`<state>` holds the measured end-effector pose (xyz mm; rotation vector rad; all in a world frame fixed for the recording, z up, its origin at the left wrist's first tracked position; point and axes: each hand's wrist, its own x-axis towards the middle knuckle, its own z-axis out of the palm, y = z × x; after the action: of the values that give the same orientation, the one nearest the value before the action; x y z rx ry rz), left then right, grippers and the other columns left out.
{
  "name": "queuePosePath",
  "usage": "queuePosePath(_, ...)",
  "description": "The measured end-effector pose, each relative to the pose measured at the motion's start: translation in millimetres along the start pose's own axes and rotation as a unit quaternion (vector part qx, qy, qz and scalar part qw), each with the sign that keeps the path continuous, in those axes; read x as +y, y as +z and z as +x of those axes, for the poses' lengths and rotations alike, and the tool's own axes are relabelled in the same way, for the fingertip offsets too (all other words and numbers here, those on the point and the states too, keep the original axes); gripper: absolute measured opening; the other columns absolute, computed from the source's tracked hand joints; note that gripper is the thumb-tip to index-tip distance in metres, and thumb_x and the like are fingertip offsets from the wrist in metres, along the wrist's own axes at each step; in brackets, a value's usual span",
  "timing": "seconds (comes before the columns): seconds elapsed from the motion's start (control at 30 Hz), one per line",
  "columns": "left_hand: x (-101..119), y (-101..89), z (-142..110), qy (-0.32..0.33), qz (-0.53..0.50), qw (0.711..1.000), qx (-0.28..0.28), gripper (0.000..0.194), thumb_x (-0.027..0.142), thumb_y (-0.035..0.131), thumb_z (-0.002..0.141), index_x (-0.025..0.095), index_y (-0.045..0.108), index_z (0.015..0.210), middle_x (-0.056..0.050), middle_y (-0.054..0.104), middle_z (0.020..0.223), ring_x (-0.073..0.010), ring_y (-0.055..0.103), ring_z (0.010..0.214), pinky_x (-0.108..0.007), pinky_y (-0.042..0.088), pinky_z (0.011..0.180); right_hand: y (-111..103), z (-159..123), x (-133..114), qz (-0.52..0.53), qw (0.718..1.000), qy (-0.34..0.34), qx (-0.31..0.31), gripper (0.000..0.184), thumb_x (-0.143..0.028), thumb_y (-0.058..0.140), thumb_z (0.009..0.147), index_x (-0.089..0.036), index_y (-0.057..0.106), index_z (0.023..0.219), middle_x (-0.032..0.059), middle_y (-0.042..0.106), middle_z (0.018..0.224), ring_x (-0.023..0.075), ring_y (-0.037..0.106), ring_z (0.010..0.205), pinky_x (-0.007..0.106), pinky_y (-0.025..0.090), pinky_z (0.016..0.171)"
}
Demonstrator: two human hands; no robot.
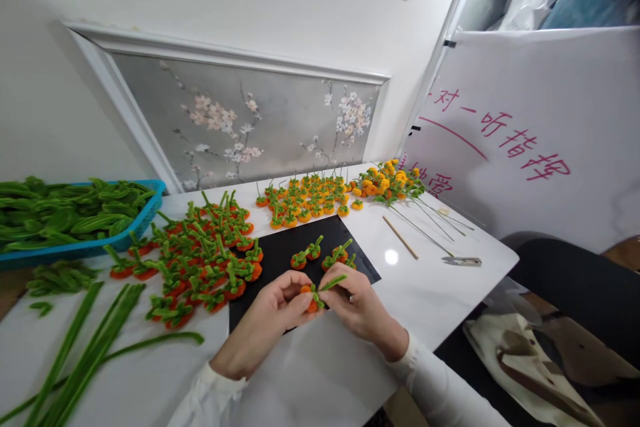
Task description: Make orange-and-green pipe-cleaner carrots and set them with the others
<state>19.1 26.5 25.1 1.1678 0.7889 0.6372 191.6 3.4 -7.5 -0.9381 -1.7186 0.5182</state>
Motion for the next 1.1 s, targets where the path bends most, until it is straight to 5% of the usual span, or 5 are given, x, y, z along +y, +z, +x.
queuePosePath(0.33,-1.4,4.4,-1.7,-0.053,-0.030,0.998,-0.026,0.036,0.055,0.053,0.082,0.022,0.051,0.096,-0.001,0.065,0.079,-0.0154,0.064,0.069,-0.030,0.053,0.070,2.3,-0.1,-3.3,-0.028,0.998,-0.058,0.017,0.013,-0.016,0.050,0.084,-0.018,0.059,0.076,0.0039,0.060,0.074,0.0136,0.056,0.069,0.025,0.048,0.062)
queuePosePath(0.53,-8.1,2.8,7.1,0.113,0.110,0.987,0.033,0.026,0.032,0.070,0.074,0.023,0.058,0.095,-0.001,0.060,0.098,-0.0180,0.060,0.090,-0.027,0.050,0.080,7.5,3.1,-1.9,-0.057,0.996,-0.041,0.061,0.010,-0.016,0.048,0.080,-0.018,0.054,0.072,0.0019,0.053,0.068,0.0119,0.049,0.059,0.022,0.040,0.051)
queuePosePath(0.73,-6.8,0.7,8.2,0.028,0.051,0.998,0.029,0.032,0.041,0.065,0.079,0.023,0.052,0.102,0.002,0.065,0.078,-0.0148,0.064,0.072,-0.027,0.052,0.071,8.1,1.7,4.1,-0.045,0.996,-0.040,0.066,0.012,-0.017,0.051,0.084,-0.019,0.059,0.076,0.0036,0.060,0.073,0.0136,0.056,0.069,0.025,0.048,0.062)
queuePosePath(1.1,-5.7,3.7,3.2,0.004,0.022,1.000,0.012,0.036,0.052,0.049,0.086,0.023,0.045,0.107,0.002,0.063,0.066,-0.0124,0.059,0.054,-0.021,0.044,0.051,8.6,-1.6,3.8,-0.039,0.991,-0.100,0.076,0.018,-0.011,0.051,0.086,-0.020,0.065,0.080,0.0036,0.066,0.078,0.0128,0.061,0.075,0.024,0.052,0.069)
